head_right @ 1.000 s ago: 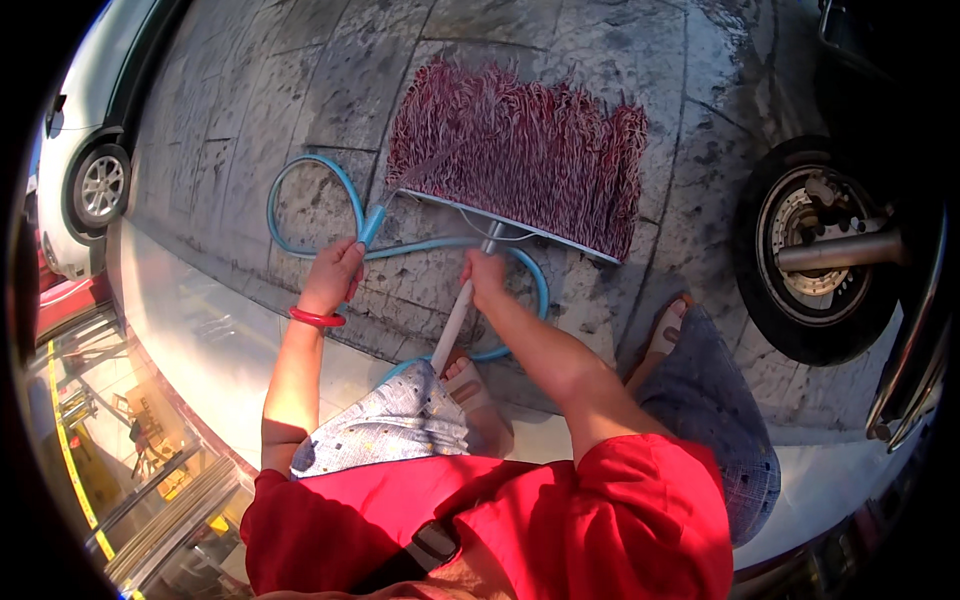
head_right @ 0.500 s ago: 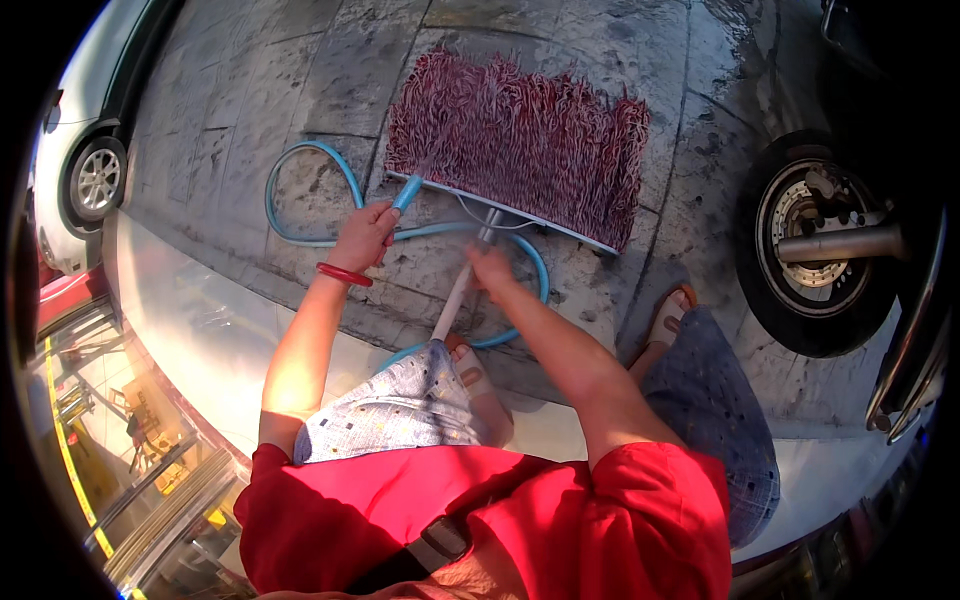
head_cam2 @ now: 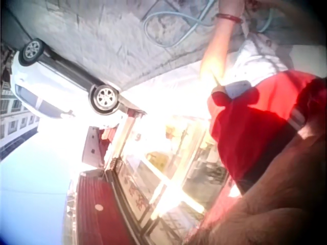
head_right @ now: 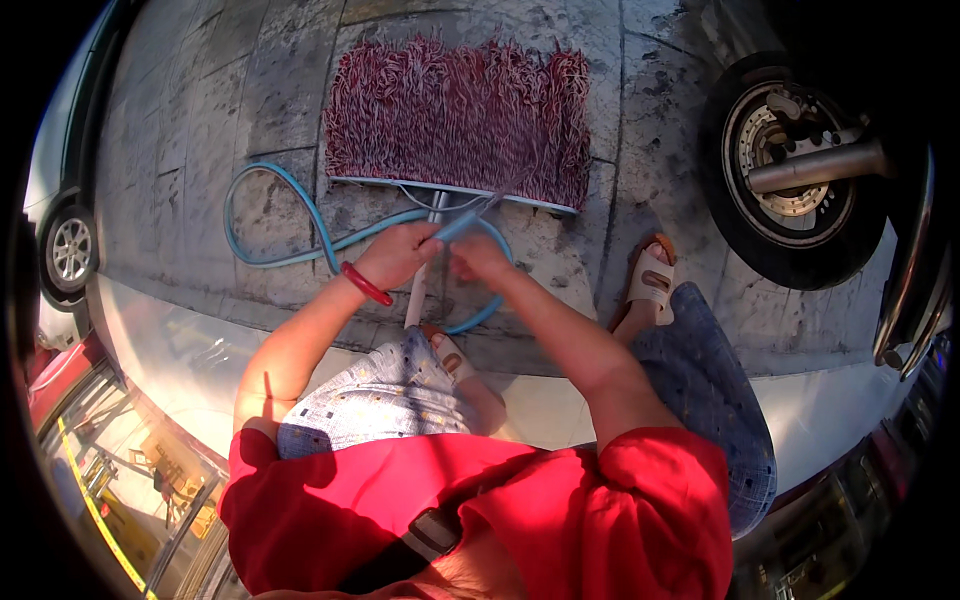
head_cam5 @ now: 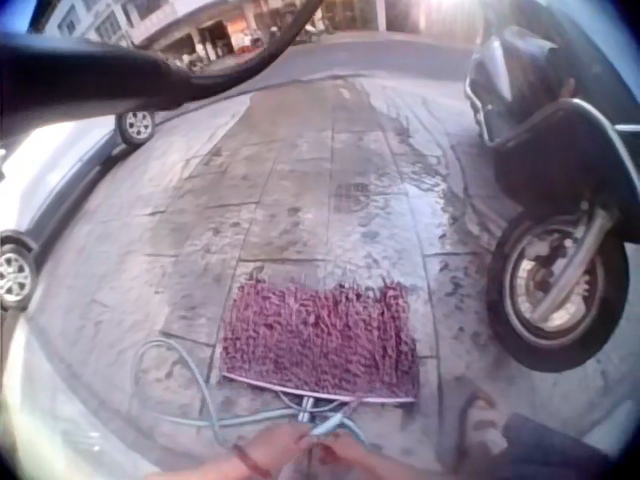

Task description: The person pushes a chair aside, mops the indoor wooden floor, walks through a glass door to mop the tiled entryway, and then rinses the mop head using a hose on the sidewalk.

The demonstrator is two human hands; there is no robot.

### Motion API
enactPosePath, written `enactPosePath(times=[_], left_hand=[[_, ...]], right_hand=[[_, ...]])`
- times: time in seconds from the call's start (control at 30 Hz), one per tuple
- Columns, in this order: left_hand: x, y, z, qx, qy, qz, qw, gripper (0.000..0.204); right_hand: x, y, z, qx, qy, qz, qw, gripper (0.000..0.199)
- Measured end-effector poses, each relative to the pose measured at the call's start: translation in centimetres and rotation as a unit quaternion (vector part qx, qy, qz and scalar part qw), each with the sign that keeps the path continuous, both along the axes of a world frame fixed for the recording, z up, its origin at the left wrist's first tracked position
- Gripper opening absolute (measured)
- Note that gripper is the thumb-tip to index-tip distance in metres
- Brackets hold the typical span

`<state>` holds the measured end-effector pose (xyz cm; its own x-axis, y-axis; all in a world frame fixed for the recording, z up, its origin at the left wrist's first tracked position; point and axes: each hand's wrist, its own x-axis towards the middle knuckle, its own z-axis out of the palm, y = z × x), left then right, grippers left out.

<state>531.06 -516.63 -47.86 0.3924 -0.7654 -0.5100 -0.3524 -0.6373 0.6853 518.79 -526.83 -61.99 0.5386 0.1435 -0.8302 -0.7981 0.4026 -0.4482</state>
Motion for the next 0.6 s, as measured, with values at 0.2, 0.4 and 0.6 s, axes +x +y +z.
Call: enactPosePath(times=[0.2, 0.4, 0.6], left_hand=[[-0.1, -1.8, -0.1, -0.005, 0.009, -0.031, 0.999, 0.022], [2.0, -1.8, -0.2, -0.009, -0.008, 0.077, 0.997, 0.024], [2.9, 0.0, 0.7, -0.018, 0.039, 0.106, 0.993, 0.027]], right_hand=[[-0.2, -2.6, 1.8, -0.004, -0.037, 0.041, 0.998, 0.024], [3.9, -11.3, 3.0, -0.100, -0.085, 0.068, 0.989, 0.020], [11.7, -26.6, -2.1, -0.615, -0.105, 0.017, 0.781, 0.054]])
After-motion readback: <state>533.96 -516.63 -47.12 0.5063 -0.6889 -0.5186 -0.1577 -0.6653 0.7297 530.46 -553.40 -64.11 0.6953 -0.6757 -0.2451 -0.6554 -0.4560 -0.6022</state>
